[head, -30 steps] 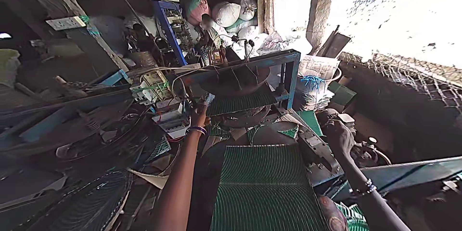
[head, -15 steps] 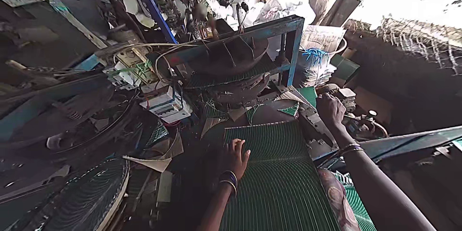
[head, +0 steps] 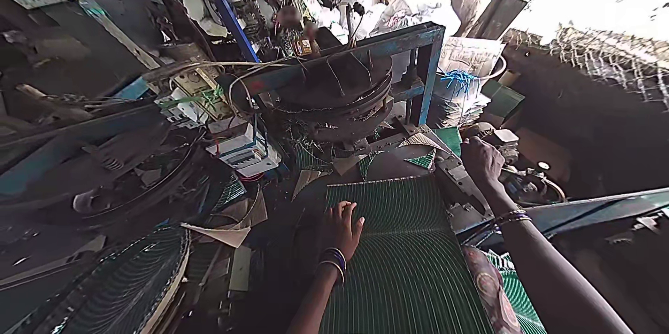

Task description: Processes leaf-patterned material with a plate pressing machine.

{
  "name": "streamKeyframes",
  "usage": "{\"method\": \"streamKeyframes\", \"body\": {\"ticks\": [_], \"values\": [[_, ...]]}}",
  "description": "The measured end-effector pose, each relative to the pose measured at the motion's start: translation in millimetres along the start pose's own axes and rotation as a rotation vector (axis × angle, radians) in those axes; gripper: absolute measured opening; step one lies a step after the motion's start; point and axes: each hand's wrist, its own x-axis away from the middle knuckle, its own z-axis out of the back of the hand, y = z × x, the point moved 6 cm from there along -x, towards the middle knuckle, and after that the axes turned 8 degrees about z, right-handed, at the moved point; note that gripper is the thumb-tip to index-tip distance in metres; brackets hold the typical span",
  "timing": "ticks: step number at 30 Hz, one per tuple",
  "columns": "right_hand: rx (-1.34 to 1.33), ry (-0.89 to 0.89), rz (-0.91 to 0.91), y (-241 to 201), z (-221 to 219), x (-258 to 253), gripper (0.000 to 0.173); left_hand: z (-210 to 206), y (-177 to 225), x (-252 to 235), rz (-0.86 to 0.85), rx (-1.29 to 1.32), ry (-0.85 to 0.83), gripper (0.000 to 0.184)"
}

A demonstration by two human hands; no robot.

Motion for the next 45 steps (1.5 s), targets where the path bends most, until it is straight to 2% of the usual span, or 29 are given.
{"method": "streamKeyframes", "body": {"ticks": [6,9,12,14,17,19,21,23,25,27,29,30,31,33,36,37,39,41,42,44,45], "values": [[0.002,-0.007,0.007,-1.9,1.4,0.1,0.035,-1.1,-0.1,-0.2,-0.003,0.018,0.014,0.053],[-0.040,-0.015,0.001,-0.8,3.7,2.4,0.027,-3.6,-3.4,-1.6,0.003,0.085,0.010,0.053],[-0.183,0.034,-0.035,8.6,35.5,29.6,0.029,5.7,-14.1,-16.0,0.060,0.483,-0.001,0.053],[-0.287,0.085,-0.012,28.7,59.6,69.7,0.027,35.1,-17.2,-40.0,0.101,0.827,0.087,0.052],[-0.388,0.166,-0.005,62.5,63.2,116.9,0.024,113.6,-24.6,-83.3,0.305,0.961,0.197,0.052],[-0.453,0.192,-0.014,68.4,59.0,125.8,0.026,159.4,-31.0,-110.8,0.447,1.047,0.222,0.067],[-0.485,0.223,-0.047,67.4,56.9,125.9,0.026,187.7,-36.7,-144.0,0.528,1.145,0.236,0.081],[-0.450,0.214,-0.070,68.1,57.1,123.5,0.025,196.4,-41.0,-172.8,0.561,1.201,0.249,0.074],[-0.389,0.191,-0.089,68.7,58.5,123.5,0.025,195.3,-40.7,-176.8,0.516,1.149,0.233,0.056],[-0.303,0.183,-0.093,66.1,61.7,120.6,0.025,191.0,-30.5,-152.2,0.445,1.020,0.223,0.048],[-0.210,0.201,-0.011,55.2,70.6,115.7,0.025,185.3,-11.2,-102.6,0.408,0.976,0.233,0.045],[-0.193,0.217,0.062,44.8,76.4,113.9,0.032,177.2,-4.0,-72.1,0.379,0.996,0.239,0.045],[-0.194,0.242,0.161,28.1,82.2,115.4,0.047,166.4,0.2,-40.6,0.344,1.031,0.244,0.044],[-0.195,0.290,0.436,-30.6,91.4,132.4,0.067,146.0,2.8,16.5,0.256,1.094,0.253,0.044],[-0.115,0.207,0.910,-129.8,84.2,185.5,0.056,128.8,7.8,91.2,0.216,1.139,0.215,0.045],[-0.102,0.173,1.018,-147.6,77.4,196.0,0.048,128.5,10.9,110.1,0.185,1.140,0.193,0.045],[-0.221,0.218,1.119,-156.5,72.3,197.2,0.023,131.3,14.3,135.8,0.064,1.168,0.138,0.044],[-0.338,0.284,1.047,-139.0,93.3,186.6,0.017,130.5,8.1,150.3,-0.077,1.097,0.046,0.043],[-0.409,0.330,0.945,-120.0,118.7,179.5,0.015,124.0,1.5,155.4,-0.095,0.982,-0.009,0.048],[-0.545,0.413,0.610,-62.1,181.7,169.0,0.013,101.1,-20.6,168.0,-0.011,0.675,-0.048,0.060],[-0.586,0.441,0.429,-21.3,209.9,167.7,0.015,86.0,-32.7,175.4,0.054,0.524,-0.039,0.074]]}}
